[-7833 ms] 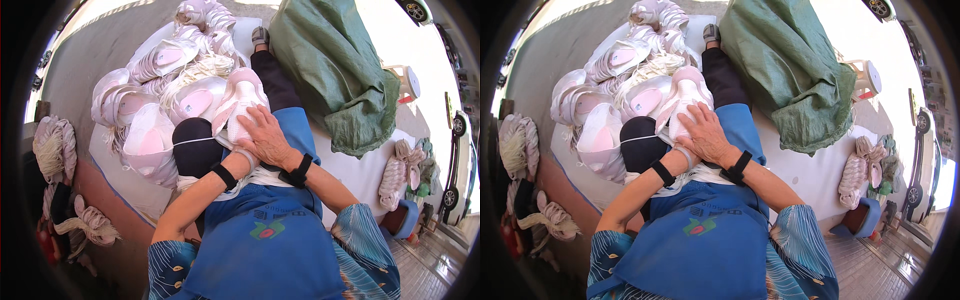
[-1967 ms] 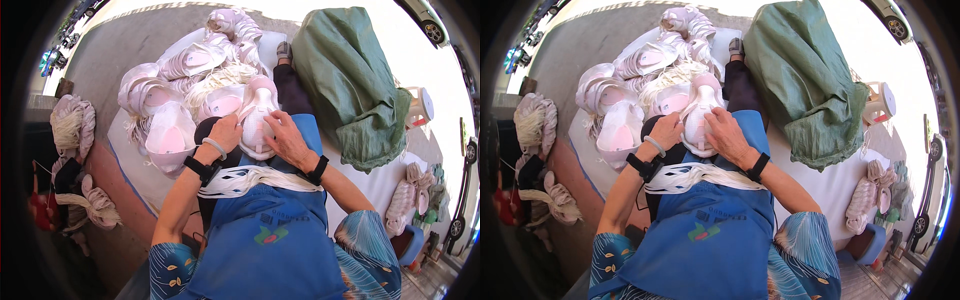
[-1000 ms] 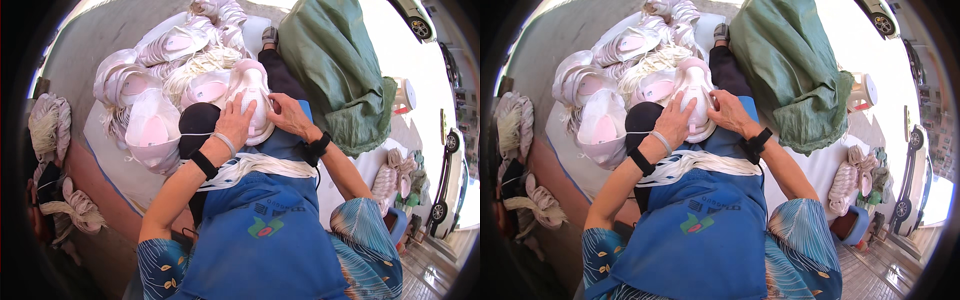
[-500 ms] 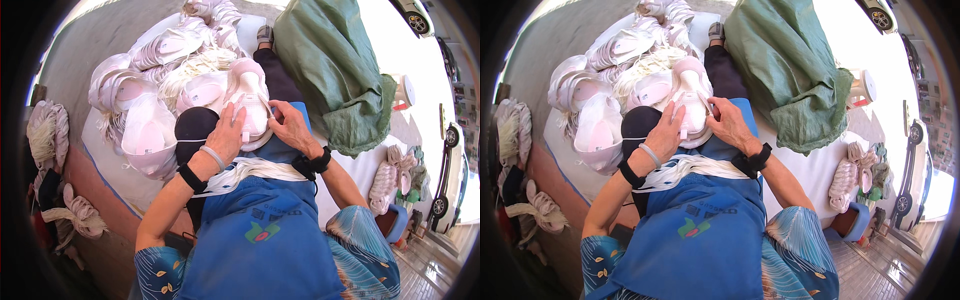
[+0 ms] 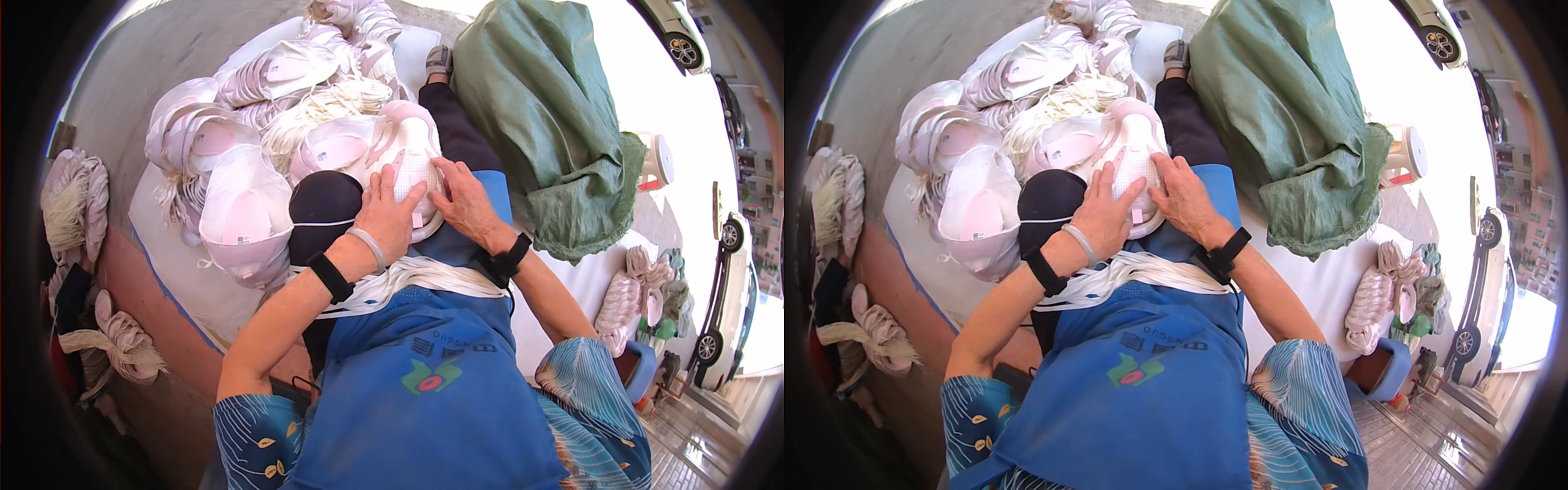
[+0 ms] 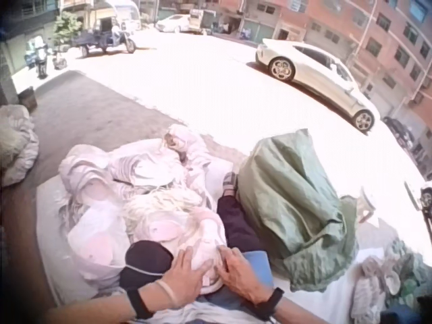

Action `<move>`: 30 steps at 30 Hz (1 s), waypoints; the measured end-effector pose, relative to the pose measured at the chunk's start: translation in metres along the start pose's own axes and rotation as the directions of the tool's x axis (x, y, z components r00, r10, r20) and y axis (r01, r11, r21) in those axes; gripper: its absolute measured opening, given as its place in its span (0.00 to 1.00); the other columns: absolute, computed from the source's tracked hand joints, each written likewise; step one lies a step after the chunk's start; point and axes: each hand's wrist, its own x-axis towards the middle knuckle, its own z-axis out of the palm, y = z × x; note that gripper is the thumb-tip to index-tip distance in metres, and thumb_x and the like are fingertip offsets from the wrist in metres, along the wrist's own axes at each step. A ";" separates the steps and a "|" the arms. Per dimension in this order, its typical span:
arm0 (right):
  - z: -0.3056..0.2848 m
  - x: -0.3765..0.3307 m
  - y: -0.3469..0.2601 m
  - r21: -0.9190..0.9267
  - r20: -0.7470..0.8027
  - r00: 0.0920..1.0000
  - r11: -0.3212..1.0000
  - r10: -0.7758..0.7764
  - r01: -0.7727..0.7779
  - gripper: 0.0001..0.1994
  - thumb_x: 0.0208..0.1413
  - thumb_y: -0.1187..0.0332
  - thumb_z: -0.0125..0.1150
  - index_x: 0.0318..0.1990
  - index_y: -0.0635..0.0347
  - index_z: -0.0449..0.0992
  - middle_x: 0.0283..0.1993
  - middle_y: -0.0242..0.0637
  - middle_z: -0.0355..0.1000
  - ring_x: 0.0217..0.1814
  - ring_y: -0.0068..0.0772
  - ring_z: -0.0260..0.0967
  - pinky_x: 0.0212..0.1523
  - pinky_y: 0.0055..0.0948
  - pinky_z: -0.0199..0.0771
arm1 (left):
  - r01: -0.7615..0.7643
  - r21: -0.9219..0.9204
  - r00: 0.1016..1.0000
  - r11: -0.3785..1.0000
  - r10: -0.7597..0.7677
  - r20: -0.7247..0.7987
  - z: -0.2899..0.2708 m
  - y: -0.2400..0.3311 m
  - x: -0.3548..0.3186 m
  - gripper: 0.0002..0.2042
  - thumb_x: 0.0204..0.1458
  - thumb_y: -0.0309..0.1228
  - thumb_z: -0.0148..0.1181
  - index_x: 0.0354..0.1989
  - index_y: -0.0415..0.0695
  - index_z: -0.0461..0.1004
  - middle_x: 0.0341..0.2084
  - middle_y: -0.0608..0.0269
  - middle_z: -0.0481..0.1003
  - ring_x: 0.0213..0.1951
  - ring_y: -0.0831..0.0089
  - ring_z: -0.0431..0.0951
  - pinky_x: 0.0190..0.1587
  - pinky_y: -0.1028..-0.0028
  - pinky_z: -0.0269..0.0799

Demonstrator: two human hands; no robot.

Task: The person is threading laces through the eyelets of shoe uppers and tying them together.

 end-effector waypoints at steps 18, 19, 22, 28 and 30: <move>-0.023 -0.013 -0.033 -0.192 -0.052 0.962 0.948 -0.267 0.253 0.20 0.51 0.73 0.59 0.52 0.63 0.66 0.42 0.49 0.65 0.43 0.52 0.68 0.42 0.41 0.69 | 0.013 -0.650 0.940 0.760 -0.231 -0.252 -0.067 -0.058 -0.077 0.15 0.55 0.25 0.54 0.51 0.37 0.70 0.45 0.50 0.75 0.48 0.60 0.75 0.53 0.70 0.68; -0.029 -0.015 -0.040 -0.141 -0.045 0.969 0.962 -0.242 0.234 0.13 0.52 0.73 0.59 0.46 0.63 0.71 0.38 0.46 0.67 0.39 0.48 0.69 0.39 0.39 0.69 | 0.080 -0.695 0.922 0.714 -0.318 -0.220 -0.076 -0.064 -0.088 0.13 0.57 0.26 0.53 0.49 0.36 0.71 0.43 0.53 0.76 0.47 0.65 0.76 0.52 0.72 0.69; -0.049 -0.024 -0.053 0.014 0.181 0.966 0.983 -0.184 0.185 0.05 0.53 0.74 0.59 0.35 0.65 0.76 0.29 0.40 0.70 0.29 0.38 0.69 0.32 0.30 0.70 | 0.151 -0.760 0.874 0.633 -0.445 -0.197 -0.083 -0.076 -0.118 0.10 0.60 0.29 0.52 0.45 0.35 0.72 0.38 0.58 0.78 0.43 0.75 0.76 0.47 0.76 0.70; -0.034 -0.061 -0.027 -0.099 0.500 0.843 0.954 -0.198 0.283 0.07 0.53 0.68 0.60 0.32 0.63 0.77 0.29 0.43 0.69 0.32 0.44 0.69 0.34 0.38 0.69 | 0.183 -0.806 0.931 0.563 -0.364 -0.043 -0.089 -0.043 -0.140 0.06 0.57 0.27 0.55 0.38 0.36 0.73 0.29 0.62 0.77 0.35 0.79 0.76 0.42 0.79 0.70; -0.029 -0.068 -0.021 -0.122 0.467 0.867 0.958 -0.174 0.258 0.07 0.52 0.67 0.60 0.32 0.62 0.77 0.29 0.44 0.69 0.33 0.46 0.69 0.34 0.40 0.69 | 0.147 -0.776 0.950 0.613 -0.307 -0.063 -0.088 -0.025 -0.128 0.05 0.55 0.25 0.57 0.36 0.37 0.74 0.29 0.60 0.77 0.35 0.72 0.78 0.42 0.76 0.71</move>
